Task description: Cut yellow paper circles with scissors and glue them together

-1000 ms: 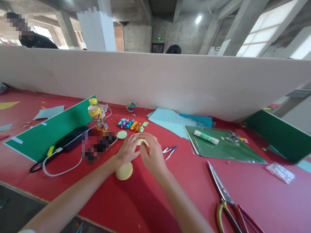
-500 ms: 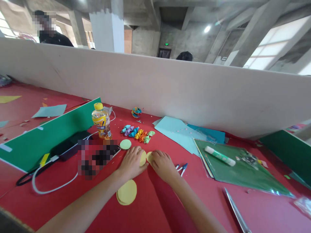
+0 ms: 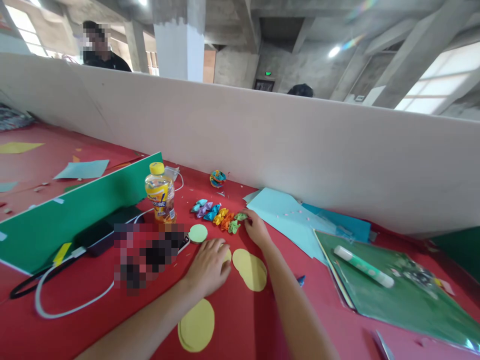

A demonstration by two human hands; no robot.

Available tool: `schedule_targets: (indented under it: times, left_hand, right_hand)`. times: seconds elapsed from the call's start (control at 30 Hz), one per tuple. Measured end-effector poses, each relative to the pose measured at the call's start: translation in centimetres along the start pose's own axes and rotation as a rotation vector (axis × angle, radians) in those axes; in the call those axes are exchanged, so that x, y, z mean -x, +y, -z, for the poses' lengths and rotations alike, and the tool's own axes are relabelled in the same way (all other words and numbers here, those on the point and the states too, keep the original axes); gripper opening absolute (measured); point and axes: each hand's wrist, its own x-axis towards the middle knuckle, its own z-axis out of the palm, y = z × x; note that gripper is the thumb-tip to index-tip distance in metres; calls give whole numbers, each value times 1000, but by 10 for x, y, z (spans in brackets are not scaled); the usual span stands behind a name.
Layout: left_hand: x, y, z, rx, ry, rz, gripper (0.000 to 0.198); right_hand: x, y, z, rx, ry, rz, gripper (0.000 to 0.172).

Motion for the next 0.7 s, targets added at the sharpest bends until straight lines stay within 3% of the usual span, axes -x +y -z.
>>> schedule_targets:
  times: [0.5,0.7]
  left_hand:
    - [-1,2,-1,-18,-13,0,25]
    - [-1,3,0,4,-34,13,20]
  right_hand:
    - [-7,-8,2,-81,-128,18,45]
    - [0,-5,10,-21,-53,-19,50]
